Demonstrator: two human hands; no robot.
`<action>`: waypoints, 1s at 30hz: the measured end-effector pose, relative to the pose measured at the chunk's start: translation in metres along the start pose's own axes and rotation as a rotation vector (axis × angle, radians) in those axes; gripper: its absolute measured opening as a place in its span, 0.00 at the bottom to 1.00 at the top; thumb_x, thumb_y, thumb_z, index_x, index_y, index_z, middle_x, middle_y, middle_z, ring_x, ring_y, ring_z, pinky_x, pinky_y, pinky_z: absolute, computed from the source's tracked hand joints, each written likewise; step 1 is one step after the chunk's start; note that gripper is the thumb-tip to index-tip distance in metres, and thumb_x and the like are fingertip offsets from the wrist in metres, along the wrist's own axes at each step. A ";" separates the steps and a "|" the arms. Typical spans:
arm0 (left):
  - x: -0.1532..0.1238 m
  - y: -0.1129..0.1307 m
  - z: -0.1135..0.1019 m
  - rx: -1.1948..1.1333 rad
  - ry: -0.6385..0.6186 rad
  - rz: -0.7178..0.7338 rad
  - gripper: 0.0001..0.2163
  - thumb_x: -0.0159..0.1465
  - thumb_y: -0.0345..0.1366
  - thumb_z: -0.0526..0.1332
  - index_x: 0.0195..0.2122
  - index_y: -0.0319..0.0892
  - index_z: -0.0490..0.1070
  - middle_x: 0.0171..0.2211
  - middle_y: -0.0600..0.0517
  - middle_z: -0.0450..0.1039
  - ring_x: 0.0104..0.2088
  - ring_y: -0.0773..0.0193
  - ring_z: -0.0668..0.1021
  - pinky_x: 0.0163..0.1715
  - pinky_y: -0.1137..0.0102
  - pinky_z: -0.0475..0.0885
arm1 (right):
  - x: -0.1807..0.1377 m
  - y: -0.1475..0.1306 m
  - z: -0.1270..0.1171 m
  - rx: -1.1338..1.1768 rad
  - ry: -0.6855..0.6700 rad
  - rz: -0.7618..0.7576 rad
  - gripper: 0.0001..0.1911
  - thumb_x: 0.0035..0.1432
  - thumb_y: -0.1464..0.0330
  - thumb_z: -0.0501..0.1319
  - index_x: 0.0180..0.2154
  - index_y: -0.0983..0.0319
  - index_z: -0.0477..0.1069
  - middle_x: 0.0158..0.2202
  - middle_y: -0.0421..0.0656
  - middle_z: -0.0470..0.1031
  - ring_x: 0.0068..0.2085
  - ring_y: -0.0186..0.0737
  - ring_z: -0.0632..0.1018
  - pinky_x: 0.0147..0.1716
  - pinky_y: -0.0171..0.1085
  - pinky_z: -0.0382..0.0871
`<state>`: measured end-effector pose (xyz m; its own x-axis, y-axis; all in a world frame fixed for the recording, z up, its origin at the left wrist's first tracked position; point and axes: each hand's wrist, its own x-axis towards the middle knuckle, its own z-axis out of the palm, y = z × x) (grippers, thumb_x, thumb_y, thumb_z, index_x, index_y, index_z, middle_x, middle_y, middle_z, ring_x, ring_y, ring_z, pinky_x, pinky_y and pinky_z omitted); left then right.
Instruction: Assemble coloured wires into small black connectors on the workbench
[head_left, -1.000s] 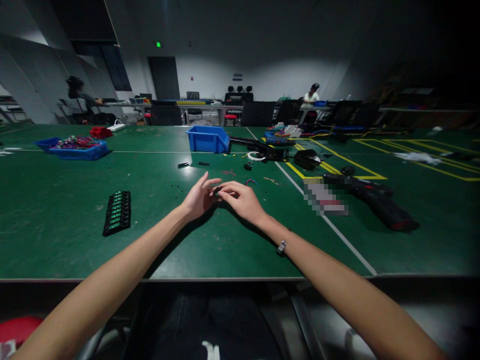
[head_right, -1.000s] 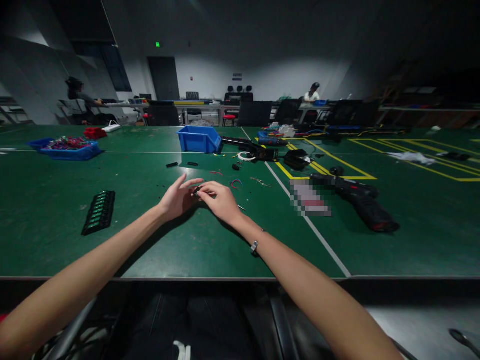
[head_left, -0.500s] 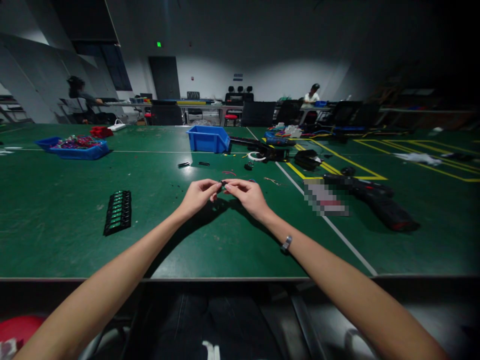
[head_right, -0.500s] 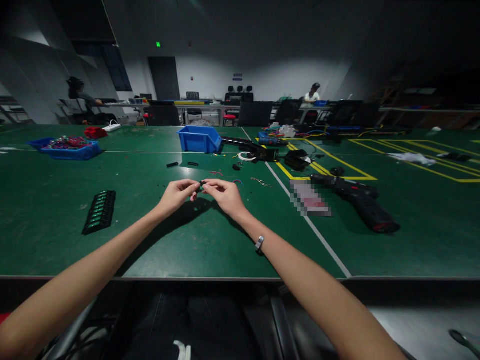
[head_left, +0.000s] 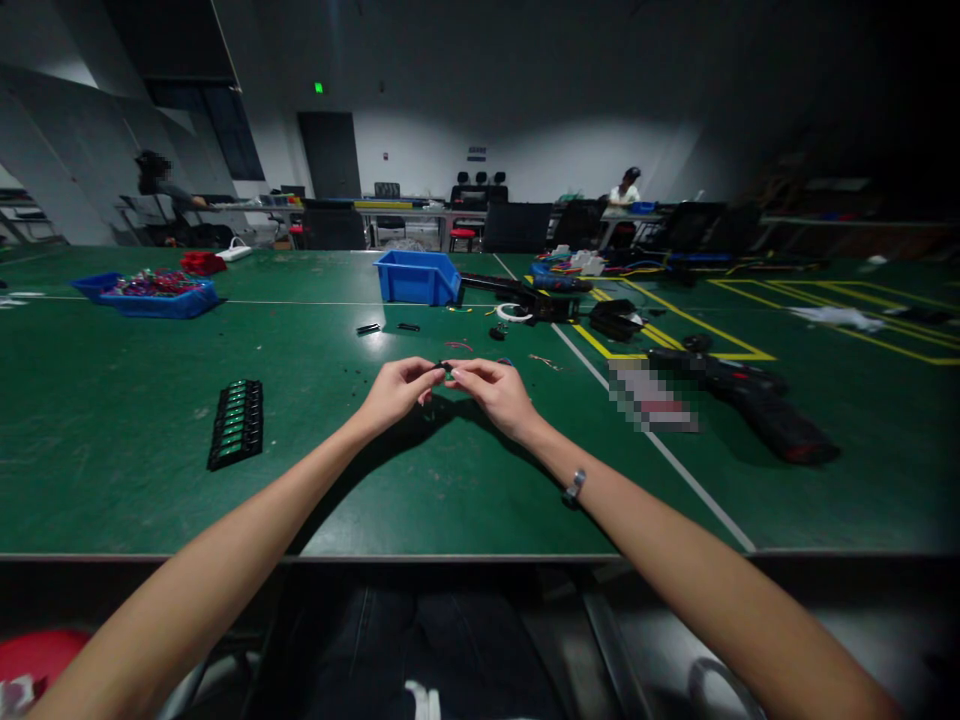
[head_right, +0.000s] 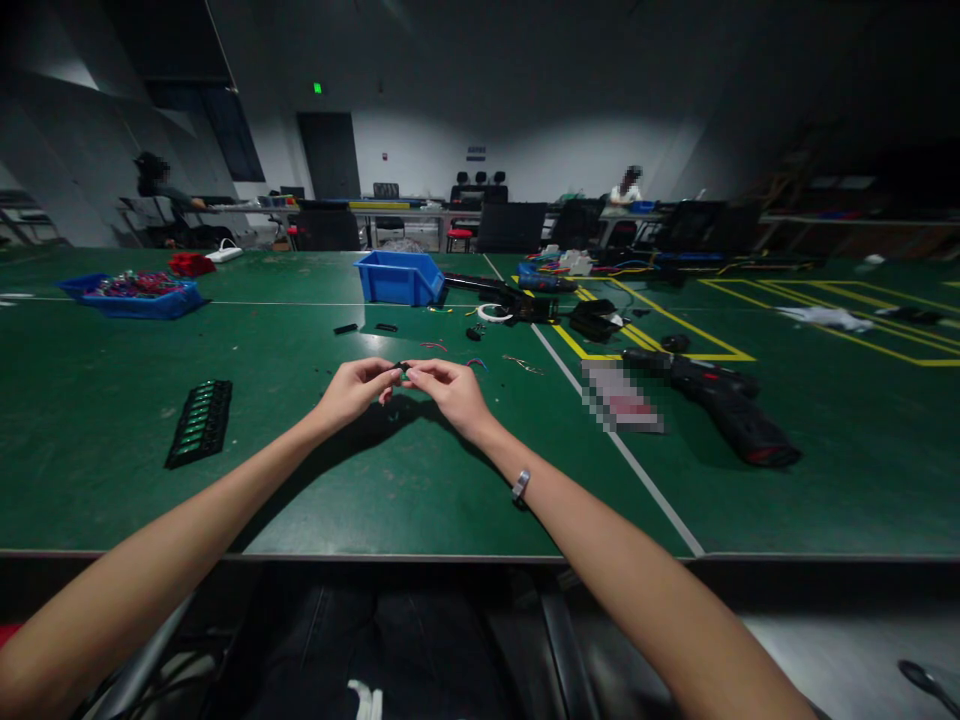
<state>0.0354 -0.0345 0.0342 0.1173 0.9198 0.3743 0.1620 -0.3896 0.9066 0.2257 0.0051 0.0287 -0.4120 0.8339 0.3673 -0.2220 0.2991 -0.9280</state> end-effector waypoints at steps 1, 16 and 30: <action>0.000 0.000 0.000 0.013 -0.001 0.006 0.16 0.63 0.49 0.64 0.34 0.37 0.76 0.23 0.52 0.71 0.23 0.68 0.71 0.25 0.73 0.64 | 0.000 0.001 0.000 0.003 0.003 0.009 0.16 0.52 0.57 0.71 0.39 0.60 0.81 0.42 0.46 0.82 0.41 0.44 0.83 0.50 0.46 0.75; -0.007 0.010 0.001 0.170 0.055 0.071 0.19 0.67 0.49 0.58 0.30 0.39 0.75 0.21 0.53 0.68 0.23 0.66 0.68 0.27 0.72 0.59 | 0.000 -0.001 0.001 0.059 -0.023 0.038 0.17 0.51 0.55 0.71 0.37 0.60 0.80 0.46 0.45 0.81 0.40 0.42 0.82 0.49 0.47 0.77; -0.007 0.010 0.003 0.264 0.126 0.138 0.20 0.67 0.48 0.58 0.22 0.41 0.71 0.21 0.52 0.67 0.26 0.64 0.66 0.30 0.70 0.57 | -0.003 -0.005 0.009 -0.021 -0.021 0.045 0.16 0.49 0.56 0.72 0.35 0.60 0.82 0.46 0.46 0.82 0.39 0.43 0.83 0.47 0.46 0.78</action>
<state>0.0388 -0.0452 0.0402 0.0366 0.8496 0.5261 0.4035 -0.4942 0.7700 0.2203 -0.0029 0.0326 -0.4394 0.8369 0.3264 -0.1848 0.2713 -0.9446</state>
